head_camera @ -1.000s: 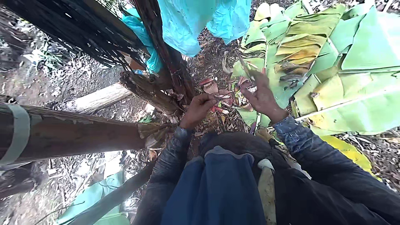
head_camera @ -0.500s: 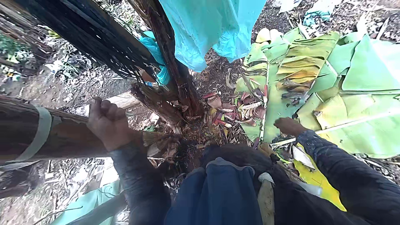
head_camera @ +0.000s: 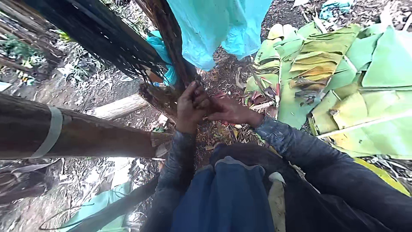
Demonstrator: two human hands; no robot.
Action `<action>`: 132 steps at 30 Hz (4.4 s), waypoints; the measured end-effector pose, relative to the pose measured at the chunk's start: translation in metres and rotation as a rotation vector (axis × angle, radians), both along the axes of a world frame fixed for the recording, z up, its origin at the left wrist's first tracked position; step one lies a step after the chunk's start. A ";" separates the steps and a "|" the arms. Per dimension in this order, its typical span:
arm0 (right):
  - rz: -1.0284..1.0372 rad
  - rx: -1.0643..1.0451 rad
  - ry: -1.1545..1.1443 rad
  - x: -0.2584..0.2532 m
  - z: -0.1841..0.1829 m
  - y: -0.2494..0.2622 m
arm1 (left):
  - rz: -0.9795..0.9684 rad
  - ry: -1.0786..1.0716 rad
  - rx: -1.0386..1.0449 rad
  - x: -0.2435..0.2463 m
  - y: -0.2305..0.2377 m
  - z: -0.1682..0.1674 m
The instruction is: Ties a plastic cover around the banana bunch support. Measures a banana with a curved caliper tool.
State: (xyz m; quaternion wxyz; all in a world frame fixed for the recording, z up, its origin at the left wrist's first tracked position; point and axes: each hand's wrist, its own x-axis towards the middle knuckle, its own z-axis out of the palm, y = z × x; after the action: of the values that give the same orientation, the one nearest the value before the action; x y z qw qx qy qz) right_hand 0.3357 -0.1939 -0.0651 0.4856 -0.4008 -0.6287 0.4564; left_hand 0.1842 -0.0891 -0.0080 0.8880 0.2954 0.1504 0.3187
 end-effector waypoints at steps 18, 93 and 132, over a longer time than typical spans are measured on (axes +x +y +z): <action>-0.426 -1.038 -0.841 0.224 -0.217 -0.182 | 0.950 0.838 0.669 -0.144 0.090 0.054; -0.600 0.282 -0.017 0.089 0.122 0.165 | 0.165 0.863 1.795 0.120 0.182 0.145; -0.771 0.481 -0.070 0.119 0.097 0.104 | 0.034 1.118 2.003 0.127 0.091 0.166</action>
State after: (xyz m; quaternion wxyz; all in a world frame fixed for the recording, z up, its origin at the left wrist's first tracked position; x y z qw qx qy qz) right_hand 0.4546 -0.0904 0.0322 0.6779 -0.4966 -0.5376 0.0694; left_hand 0.3116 0.0019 0.1579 0.0590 0.9677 0.2067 0.1315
